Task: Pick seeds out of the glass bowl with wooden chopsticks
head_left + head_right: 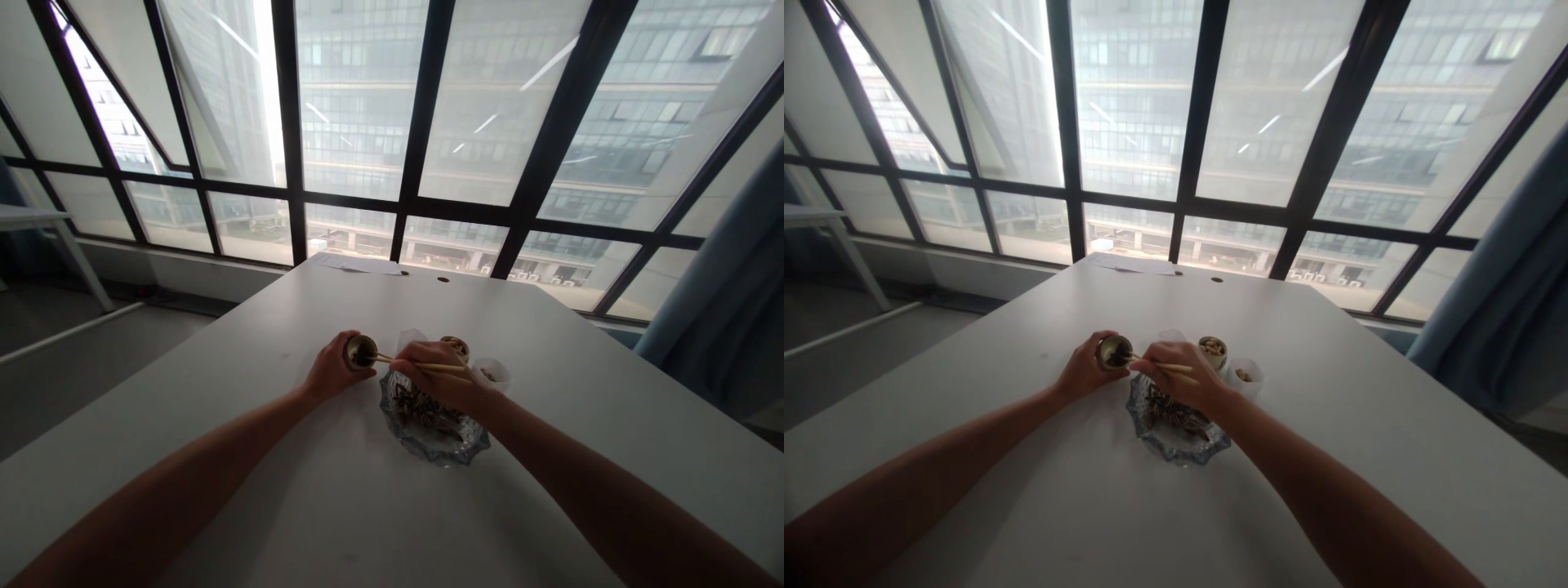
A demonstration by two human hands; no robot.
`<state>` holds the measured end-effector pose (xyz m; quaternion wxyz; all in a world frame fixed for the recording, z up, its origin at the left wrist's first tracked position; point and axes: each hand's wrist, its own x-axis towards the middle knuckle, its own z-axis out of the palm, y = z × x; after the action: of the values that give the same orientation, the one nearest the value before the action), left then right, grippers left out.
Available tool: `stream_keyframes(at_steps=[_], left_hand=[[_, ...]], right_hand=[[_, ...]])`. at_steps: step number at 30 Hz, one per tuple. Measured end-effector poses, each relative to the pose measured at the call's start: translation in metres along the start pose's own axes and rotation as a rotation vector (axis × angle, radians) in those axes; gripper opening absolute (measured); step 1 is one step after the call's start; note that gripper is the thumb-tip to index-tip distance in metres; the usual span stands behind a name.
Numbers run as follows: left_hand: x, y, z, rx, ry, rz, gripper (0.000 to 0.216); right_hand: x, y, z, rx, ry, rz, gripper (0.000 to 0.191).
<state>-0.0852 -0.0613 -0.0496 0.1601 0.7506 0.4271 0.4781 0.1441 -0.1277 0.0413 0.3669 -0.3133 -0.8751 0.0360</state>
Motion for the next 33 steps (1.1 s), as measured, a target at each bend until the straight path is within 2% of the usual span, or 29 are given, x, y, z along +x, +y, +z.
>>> stream_keyframes(at_steps=[5,9,11,14,16,19,22,25,29,33], left_hand=[[0.0,0.001,0.0,0.014,-0.019,-0.002,0.072],[0.0,0.002,-0.001,0.018,-0.017,-0.019,0.073],[0.0,0.002,-0.001,0.028,-0.02,-0.047,0.074],[0.0,0.002,-0.001,0.046,-0.027,-0.086,0.074],[0.001,0.001,-0.001,0.054,-0.027,-0.105,0.074],[0.001,0.001,-0.001,0.057,-0.036,-0.141,0.074],[0.002,0.002,-0.002,0.06,-0.049,-0.173,0.075],[0.002,0.004,-0.003,0.069,-0.054,-0.193,0.075],[0.002,0.005,-0.003,0.085,-0.066,-0.209,0.076],[0.003,0.006,-0.005,0.103,-0.089,-0.23,0.076]], right_hand=[[0.0,-0.006,-0.003,-0.065,0.003,0.031,0.046],[-0.005,-0.016,-0.01,-0.034,0.017,0.046,0.048],[-0.011,-0.021,-0.019,0.04,0.121,0.128,0.051],[-0.023,-0.026,-0.036,0.215,0.361,0.312,0.055],[-0.033,-0.027,-0.047,0.29,0.396,0.419,0.058],[-0.049,-0.026,-0.052,0.359,0.229,0.516,0.061],[-0.063,-0.021,-0.048,0.375,0.032,0.506,0.058],[-0.071,-0.015,-0.044,0.258,0.004,0.419,0.052],[-0.081,-0.01,-0.047,0.138,0.166,0.368,0.052],[-0.094,-0.006,-0.048,0.137,0.373,0.435,0.053]])
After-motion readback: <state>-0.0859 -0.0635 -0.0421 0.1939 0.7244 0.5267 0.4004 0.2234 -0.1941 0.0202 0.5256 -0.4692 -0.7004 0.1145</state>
